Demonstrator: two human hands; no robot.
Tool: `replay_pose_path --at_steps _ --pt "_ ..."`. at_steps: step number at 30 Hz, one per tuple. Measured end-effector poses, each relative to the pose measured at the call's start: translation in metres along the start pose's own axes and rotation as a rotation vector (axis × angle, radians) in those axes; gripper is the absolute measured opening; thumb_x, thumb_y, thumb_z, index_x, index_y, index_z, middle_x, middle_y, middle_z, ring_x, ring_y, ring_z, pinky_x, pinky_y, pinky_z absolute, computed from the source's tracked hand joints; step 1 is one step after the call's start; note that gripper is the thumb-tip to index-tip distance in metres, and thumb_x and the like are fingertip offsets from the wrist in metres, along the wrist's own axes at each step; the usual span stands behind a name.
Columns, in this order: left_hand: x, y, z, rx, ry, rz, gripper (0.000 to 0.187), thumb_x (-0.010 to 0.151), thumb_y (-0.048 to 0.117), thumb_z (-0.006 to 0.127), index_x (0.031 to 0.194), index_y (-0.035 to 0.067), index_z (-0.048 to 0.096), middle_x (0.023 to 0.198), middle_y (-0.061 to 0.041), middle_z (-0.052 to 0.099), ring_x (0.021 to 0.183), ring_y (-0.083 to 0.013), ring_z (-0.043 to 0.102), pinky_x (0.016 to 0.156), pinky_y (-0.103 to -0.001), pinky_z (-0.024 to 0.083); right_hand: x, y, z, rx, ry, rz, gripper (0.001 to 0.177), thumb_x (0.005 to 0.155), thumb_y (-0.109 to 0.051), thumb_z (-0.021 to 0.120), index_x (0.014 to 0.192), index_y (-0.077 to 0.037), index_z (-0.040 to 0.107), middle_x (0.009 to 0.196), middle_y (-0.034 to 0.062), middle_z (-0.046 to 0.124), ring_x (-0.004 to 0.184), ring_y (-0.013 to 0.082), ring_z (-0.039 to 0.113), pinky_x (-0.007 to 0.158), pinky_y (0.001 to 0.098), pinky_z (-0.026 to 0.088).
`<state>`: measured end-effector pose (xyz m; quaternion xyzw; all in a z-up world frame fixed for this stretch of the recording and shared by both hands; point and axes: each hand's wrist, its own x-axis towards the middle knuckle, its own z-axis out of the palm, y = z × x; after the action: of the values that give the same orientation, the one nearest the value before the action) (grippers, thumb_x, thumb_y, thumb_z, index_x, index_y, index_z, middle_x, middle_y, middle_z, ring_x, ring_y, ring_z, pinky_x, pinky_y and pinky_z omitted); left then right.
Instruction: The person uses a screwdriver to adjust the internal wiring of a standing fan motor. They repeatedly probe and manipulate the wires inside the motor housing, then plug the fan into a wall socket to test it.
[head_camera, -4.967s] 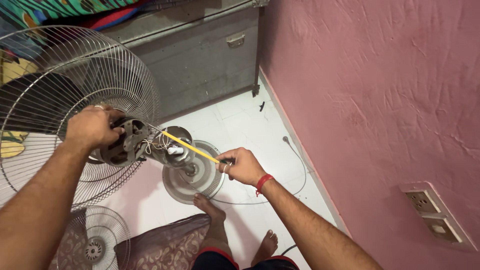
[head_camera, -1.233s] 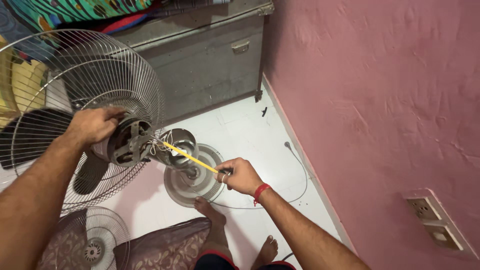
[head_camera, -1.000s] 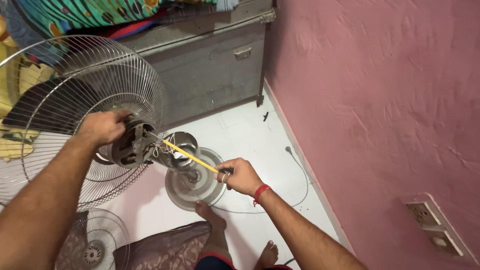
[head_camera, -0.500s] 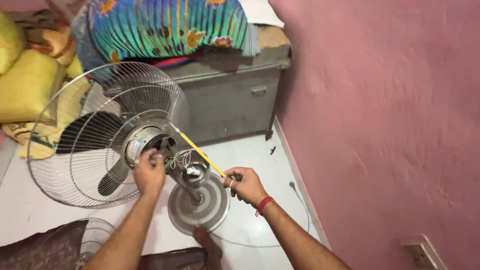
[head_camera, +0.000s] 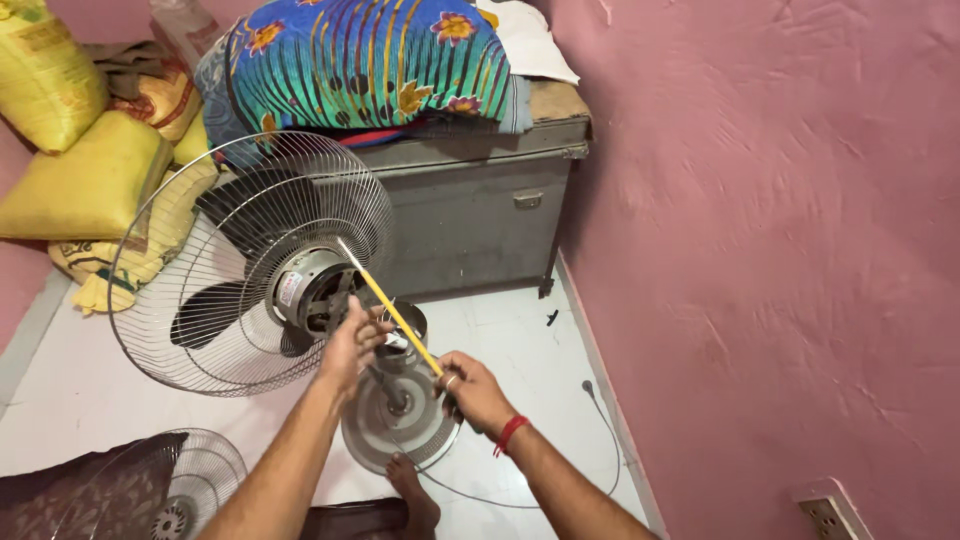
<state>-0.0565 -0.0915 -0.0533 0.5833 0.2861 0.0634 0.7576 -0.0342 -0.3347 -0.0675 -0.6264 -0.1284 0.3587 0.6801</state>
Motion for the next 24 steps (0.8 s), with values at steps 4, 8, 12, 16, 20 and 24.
replay_pose_path --at_steps 4,8,12,16,20,24 --pt "-0.03 -0.016 0.027 -0.144 -0.062 -0.046 0.056 0.106 0.045 0.028 0.138 0.005 0.051 0.115 -0.011 0.068 0.104 -0.0217 0.067 0.09 -0.037 0.056 -0.016 0.024 0.013 -0.052 -0.019 0.05 0.012 0.097 -0.009 0.053 0.105 -0.005 0.061 0.073 0.0052 0.064 0.05 0.0117 0.054 0.041 0.0269 0.041" --pt "-0.049 -0.035 0.033 -0.271 -0.016 -0.063 0.048 0.109 0.033 0.032 0.139 0.001 0.051 0.129 -0.022 0.068 0.112 -0.0322 0.067 0.091 -0.043 0.056 -0.03 0.041 0.021 -0.104 -0.041 0.133 0.012 0.094 -0.01 0.056 0.105 -0.007 0.061 0.074 0.0034 0.066 0.052 0.011 0.059 0.043 0.0275 0.046" --pt "-0.054 -0.05 0.025 -0.192 0.084 -0.18 0.044 0.108 0.03 0.037 0.136 0.0 0.054 0.123 -0.021 0.069 0.106 -0.0322 0.069 0.09 -0.044 0.059 -0.037 0.043 0.025 -0.225 -0.078 0.163 0.017 0.092 -0.015 0.067 0.105 -0.005 0.064 0.076 0.0038 0.069 0.058 0.01 0.063 0.051 0.0256 0.05" --pt "-0.049 -0.075 0.013 -0.231 0.182 -0.29 0.042 0.11 0.028 0.041 0.136 -0.002 0.052 0.123 -0.022 0.067 0.107 -0.0335 0.067 0.094 -0.047 0.057 -0.047 0.047 0.024 -0.309 -0.049 0.224 0.027 0.086 -0.02 0.076 0.106 -0.006 0.063 0.075 0.0027 0.069 0.059 0.0105 0.064 0.052 0.0269 0.05" --pt "-0.035 -0.101 0.003 -0.296 0.111 -0.349 0.039 0.108 0.022 0.035 0.138 0.002 0.049 0.125 -0.023 0.068 0.113 -0.0337 0.069 0.1 -0.047 0.055 -0.046 0.052 0.017 -0.36 -0.013 0.22 0.029 0.085 -0.02 0.08 0.104 -0.004 0.066 0.075 0.004 0.071 0.061 0.0102 0.066 0.054 0.0256 0.051" --pt "-0.031 -0.122 0.0 -0.264 0.043 -0.349 0.038 0.104 0.018 0.04 0.137 0.002 0.051 0.127 -0.021 0.068 0.115 -0.0346 0.069 0.1 -0.049 0.057 -0.05 0.059 0.013 -0.348 0.027 0.273 0.029 0.084 -0.022 0.081 0.101 -0.004 0.066 0.075 0.0039 0.068 0.06 0.0112 0.065 0.052 0.0271 0.051"
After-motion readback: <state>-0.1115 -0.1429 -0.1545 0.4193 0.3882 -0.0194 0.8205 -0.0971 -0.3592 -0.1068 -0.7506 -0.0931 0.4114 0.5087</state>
